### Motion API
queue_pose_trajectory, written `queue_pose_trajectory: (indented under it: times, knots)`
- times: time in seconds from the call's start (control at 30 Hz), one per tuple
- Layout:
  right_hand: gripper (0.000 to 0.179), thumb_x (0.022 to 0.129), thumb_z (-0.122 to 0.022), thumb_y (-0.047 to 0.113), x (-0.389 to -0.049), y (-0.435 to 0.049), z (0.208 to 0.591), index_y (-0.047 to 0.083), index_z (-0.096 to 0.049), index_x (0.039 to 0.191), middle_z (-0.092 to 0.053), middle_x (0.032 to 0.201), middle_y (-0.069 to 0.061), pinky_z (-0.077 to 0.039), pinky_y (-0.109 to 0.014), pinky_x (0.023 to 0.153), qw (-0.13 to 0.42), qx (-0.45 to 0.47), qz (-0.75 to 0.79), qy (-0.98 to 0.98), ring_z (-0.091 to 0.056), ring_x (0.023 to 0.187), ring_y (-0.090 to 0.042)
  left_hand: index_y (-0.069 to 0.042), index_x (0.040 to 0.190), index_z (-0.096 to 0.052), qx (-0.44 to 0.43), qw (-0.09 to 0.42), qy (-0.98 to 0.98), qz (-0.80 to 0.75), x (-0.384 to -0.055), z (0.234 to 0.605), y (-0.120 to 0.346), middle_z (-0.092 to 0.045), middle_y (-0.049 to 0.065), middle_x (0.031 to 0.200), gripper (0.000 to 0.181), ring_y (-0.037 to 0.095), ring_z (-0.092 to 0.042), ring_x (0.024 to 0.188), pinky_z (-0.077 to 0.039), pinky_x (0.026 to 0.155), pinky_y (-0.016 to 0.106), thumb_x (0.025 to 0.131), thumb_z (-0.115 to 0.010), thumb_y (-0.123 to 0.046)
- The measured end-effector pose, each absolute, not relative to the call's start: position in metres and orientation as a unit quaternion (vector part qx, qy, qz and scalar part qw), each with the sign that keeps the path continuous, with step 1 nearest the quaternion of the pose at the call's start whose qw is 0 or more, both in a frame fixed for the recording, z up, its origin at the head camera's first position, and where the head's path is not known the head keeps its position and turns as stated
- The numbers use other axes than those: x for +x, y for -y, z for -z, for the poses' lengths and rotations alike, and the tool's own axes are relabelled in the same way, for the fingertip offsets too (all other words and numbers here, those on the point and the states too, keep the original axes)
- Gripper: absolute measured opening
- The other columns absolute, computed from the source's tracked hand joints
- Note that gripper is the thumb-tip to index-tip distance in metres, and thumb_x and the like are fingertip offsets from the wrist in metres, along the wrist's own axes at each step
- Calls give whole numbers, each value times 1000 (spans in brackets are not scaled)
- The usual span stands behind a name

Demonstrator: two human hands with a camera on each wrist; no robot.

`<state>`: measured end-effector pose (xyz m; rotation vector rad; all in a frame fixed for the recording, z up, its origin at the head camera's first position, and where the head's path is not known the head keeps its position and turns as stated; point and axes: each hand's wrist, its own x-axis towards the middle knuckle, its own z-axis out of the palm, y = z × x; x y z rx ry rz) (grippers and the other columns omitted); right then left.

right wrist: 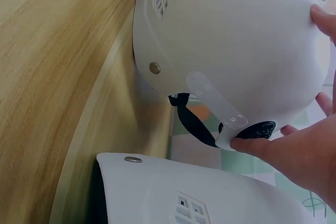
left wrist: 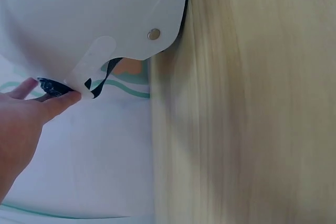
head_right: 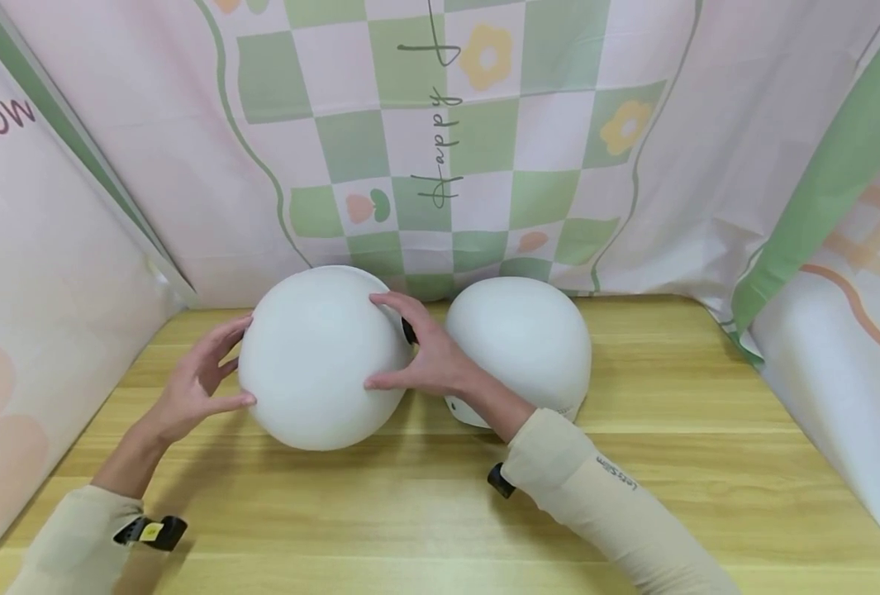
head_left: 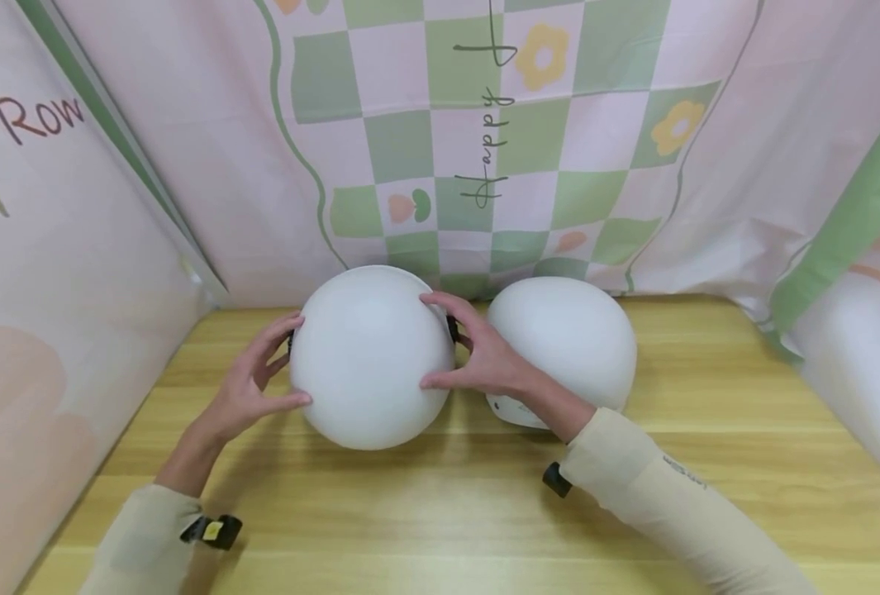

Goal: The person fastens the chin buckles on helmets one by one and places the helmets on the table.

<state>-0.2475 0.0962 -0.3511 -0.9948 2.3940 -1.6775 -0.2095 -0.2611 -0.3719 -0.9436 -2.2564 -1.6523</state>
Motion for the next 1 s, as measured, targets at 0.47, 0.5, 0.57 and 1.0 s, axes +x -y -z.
queue_pose_trajectory:
  times: [0.47,0.5,0.57,1.0]
  knots:
    - [94,80,-88,19,-251,-95,351,21,-39,159,-29,167,-6,-33,-66,115,47,-274,541,-794,-26,153,-35,1,155,-39,-285,58,771,567,-221,370,261,-44,-3,157,87,9,-40,143,-44,104,20,78,-77,16]
    - [93,80,-88,19,-251,-95,350,21,-39,159,-29,167,-6,-34,-65,115,49,-270,541,-795,-27,153,-35,0,156,-38,-283,54,771,568,-222,370,261,-44,-3,157,87,10,-40,143,-43,104,20,79,-76,16]
    - [93,80,-88,20,-251,-94,350,21,-39,159,-29,167,-6,-36,-65,114,51,-265,539,-798,-28,152,-35,-1,156,-38,-278,48,773,568,-223,369,262,-43,-3,157,86,10,-39,143,-42,105,21,81,-75,15]
    - [84,83,-85,20,-252,-89,350,20,-41,155,-30,166,-8,-36,-64,113,65,-218,557,-799,-29,151,-36,-4,159,-36,-245,10,777,579,-235,368,261,-39,8,161,77,26,-36,146,-43,106,33,89,-69,6]
